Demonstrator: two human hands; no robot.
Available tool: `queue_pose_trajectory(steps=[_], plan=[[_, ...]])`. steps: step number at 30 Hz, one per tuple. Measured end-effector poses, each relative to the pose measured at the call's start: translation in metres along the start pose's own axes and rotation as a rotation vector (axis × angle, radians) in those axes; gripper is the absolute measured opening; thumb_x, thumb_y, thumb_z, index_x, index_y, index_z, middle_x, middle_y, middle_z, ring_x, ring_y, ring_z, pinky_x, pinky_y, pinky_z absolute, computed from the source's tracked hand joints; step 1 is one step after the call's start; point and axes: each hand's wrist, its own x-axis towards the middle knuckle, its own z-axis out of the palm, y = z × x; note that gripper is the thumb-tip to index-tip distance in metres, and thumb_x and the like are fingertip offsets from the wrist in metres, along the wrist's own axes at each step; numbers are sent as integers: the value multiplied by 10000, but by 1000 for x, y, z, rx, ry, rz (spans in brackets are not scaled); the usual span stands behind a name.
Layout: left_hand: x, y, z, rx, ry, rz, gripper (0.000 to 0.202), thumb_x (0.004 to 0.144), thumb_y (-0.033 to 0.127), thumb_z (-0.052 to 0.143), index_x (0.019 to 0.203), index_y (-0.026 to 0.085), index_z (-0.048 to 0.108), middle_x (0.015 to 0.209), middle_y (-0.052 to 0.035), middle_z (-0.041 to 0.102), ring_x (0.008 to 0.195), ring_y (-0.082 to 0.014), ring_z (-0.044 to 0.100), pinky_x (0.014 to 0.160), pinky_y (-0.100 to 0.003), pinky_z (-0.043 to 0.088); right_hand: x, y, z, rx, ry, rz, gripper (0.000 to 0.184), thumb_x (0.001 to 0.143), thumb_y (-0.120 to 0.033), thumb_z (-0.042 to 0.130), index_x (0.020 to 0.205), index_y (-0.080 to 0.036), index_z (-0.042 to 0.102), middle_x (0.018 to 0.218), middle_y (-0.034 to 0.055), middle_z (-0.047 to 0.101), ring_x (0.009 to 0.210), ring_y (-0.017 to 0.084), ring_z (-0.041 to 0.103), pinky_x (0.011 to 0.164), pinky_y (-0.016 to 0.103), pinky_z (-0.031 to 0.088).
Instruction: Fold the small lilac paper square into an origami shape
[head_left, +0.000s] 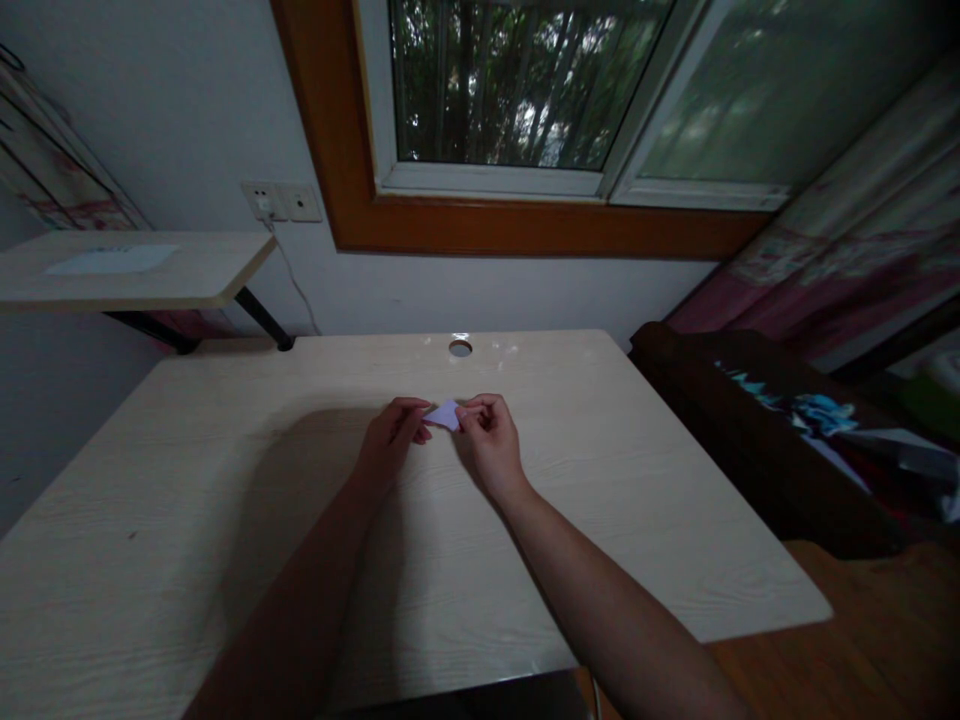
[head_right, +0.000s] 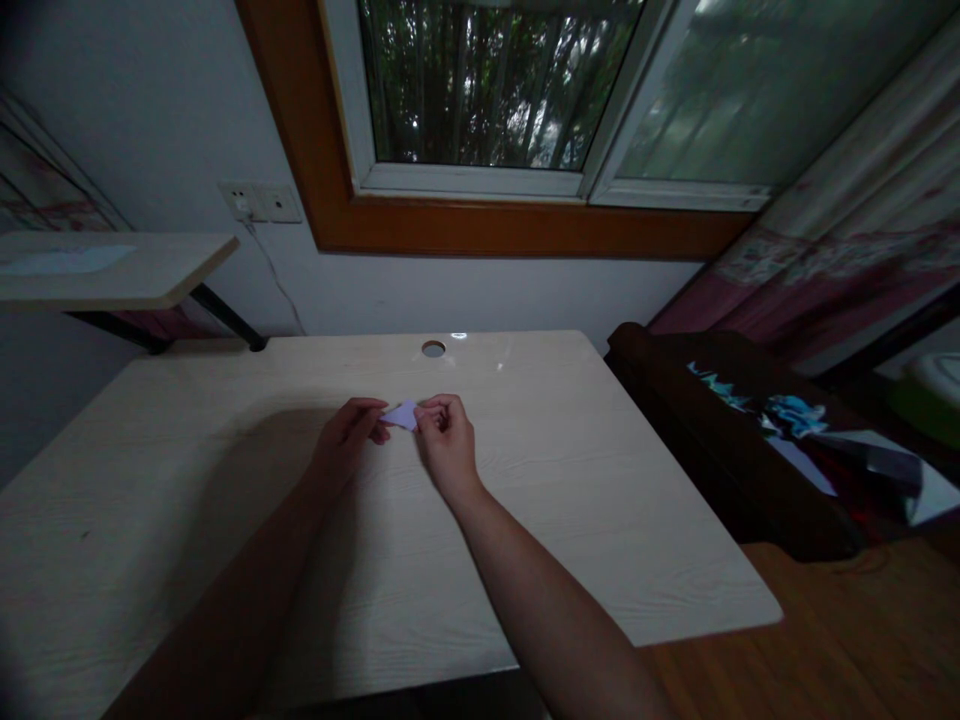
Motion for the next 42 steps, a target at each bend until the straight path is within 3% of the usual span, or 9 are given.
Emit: queue_pose_trajectory(steps=[10, 23, 29, 37, 42], plan=[[5, -1, 0, -155, 128, -24, 265, 937, 425, 596, 971, 173, 671, 793, -34, 697, 604, -111, 612, 573, -240, 489, -1, 0, 1, 6, -7, 0, 192, 821, -343, 723, 930, -225, 618, 760, -22, 629, 694, 143, 599, 672, 270, 477], [6, 1, -2, -117, 144, -99, 274, 894, 441, 605, 903, 178, 680, 712, -17, 662, 579, -114, 555, 548, -238, 438, -5, -2, 4, -54, -42, 11, 172, 801, -330, 726, 920, -214, 685, 782, 5, 701, 680, 145, 606, 670, 273, 466], [5, 0, 0, 6, 208, -95, 277, 904, 426, 574, 884, 174, 686, 783, -44, 698, 721, -147, 634, 632, -246, 488, -6, -4, 3, -62, -34, 23, 176, 797, -351, 737, 892, -206, 709, 758, 7, 702, 668, 148, 602, 638, 265, 443], [1, -1, 6, -64, 154, -123, 350, 914, 493, 557, 914, 174, 700, 921, -85, 702, 878, -196, 678, 616, -252, 557, -7, -11, 4, -74, -12, 43, 168, 793, -348, 740, 873, -202, 716, 709, -9, 677, 613, 129, 542, 595, 253, 401], [-1, 5, 8, -170, 72, -150, 380, 872, 537, 620, 913, 163, 681, 956, -80, 696, 773, -182, 714, 588, -266, 571, -7, -11, 4, -71, -8, 50, 172, 788, -348, 734, 877, -202, 717, 712, -4, 679, 612, 136, 551, 592, 258, 414]])
